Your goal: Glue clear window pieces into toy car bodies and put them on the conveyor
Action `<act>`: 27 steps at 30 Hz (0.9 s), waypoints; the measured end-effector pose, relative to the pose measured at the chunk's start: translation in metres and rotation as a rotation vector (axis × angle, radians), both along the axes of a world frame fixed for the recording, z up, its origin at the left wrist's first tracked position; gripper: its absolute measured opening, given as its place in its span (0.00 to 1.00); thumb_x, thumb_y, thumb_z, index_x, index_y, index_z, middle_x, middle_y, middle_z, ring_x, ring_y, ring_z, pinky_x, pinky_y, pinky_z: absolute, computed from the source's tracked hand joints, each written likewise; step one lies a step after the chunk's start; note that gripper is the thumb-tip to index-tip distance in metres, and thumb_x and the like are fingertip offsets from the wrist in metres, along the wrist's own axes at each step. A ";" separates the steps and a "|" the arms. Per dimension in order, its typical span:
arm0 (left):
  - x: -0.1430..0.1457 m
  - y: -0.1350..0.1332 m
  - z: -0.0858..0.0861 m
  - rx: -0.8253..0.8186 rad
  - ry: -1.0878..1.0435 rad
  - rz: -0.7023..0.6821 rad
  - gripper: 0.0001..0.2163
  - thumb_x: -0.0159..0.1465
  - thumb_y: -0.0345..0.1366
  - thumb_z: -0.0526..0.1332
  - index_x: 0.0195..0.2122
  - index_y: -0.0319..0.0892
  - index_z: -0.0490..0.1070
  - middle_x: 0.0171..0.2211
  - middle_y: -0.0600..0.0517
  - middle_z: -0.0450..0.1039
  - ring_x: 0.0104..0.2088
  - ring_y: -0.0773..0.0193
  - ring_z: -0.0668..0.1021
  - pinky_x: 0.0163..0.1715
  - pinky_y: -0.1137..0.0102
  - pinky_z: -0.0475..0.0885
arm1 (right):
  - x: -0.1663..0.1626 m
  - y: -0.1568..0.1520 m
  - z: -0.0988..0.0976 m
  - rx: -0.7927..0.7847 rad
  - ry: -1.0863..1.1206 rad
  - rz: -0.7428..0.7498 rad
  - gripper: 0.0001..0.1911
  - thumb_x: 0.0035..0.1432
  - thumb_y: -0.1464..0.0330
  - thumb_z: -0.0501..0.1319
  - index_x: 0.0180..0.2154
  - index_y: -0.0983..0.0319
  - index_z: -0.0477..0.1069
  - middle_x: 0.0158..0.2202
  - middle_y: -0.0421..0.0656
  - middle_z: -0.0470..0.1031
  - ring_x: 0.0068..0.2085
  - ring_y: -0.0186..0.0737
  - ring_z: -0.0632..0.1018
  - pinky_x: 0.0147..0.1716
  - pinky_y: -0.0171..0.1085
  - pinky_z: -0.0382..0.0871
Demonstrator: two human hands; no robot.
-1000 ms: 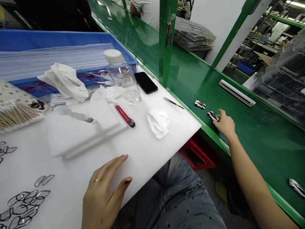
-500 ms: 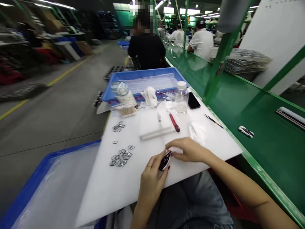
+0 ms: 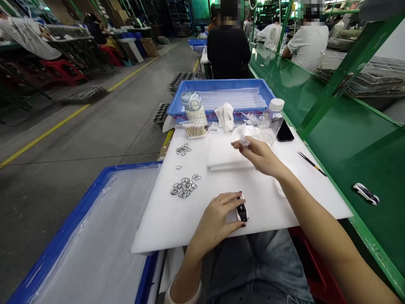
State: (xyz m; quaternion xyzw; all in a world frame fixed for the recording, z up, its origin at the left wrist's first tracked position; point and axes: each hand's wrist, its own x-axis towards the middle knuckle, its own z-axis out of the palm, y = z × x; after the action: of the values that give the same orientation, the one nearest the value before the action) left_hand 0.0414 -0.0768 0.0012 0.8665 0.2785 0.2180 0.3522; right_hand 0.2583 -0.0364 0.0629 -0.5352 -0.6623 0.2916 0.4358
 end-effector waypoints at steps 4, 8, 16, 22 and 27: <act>0.014 -0.009 -0.006 -0.022 -0.166 0.178 0.21 0.51 0.27 0.70 0.48 0.40 0.76 0.48 0.46 0.79 0.48 0.52 0.78 0.52 0.55 0.74 | -0.012 -0.039 -0.027 -0.033 0.467 0.033 0.10 0.59 0.61 0.61 0.33 0.59 0.65 0.30 0.38 0.63 0.32 0.34 0.65 0.34 0.36 0.60; 0.025 -0.015 -0.005 -0.131 -0.244 0.341 0.17 0.51 0.28 0.67 0.44 0.41 0.78 0.43 0.48 0.81 0.44 0.55 0.79 0.46 0.57 0.76 | -0.024 -0.064 -0.032 -0.095 0.670 0.072 0.27 0.55 0.43 0.58 0.25 0.60 0.62 0.25 0.37 0.58 0.27 0.34 0.61 0.30 0.37 0.57; 0.026 -0.012 -0.003 -0.152 -0.282 0.388 0.12 0.53 0.33 0.66 0.39 0.41 0.80 0.37 0.50 0.82 0.37 0.57 0.78 0.41 0.59 0.75 | -0.058 -0.070 0.000 0.012 1.004 0.117 0.36 0.57 0.36 0.45 0.16 0.59 0.48 0.13 0.34 0.42 0.17 0.29 0.48 0.18 0.35 0.45; 0.027 -0.012 -0.004 -0.152 -0.286 0.388 0.10 0.52 0.32 0.65 0.36 0.43 0.79 0.36 0.51 0.82 0.37 0.58 0.78 0.40 0.61 0.75 | -0.061 -0.065 -0.011 -0.017 0.994 0.098 0.36 0.55 0.35 0.46 0.15 0.58 0.47 0.13 0.34 0.41 0.16 0.28 0.47 0.17 0.34 0.45; 0.027 -0.011 -0.004 -0.128 -0.290 0.380 0.10 0.52 0.31 0.66 0.37 0.44 0.78 0.36 0.53 0.82 0.37 0.58 0.79 0.40 0.62 0.75 | -0.063 -0.065 -0.009 -0.027 0.964 0.091 0.37 0.56 0.35 0.45 0.15 0.58 0.48 0.13 0.34 0.41 0.17 0.28 0.47 0.17 0.34 0.44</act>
State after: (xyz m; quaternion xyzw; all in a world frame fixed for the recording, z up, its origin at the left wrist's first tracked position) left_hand 0.0681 -0.0882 -0.0027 0.7342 0.3962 0.3846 0.3951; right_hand 0.1954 -0.1010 0.0544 -0.3151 -0.4039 0.5337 0.6729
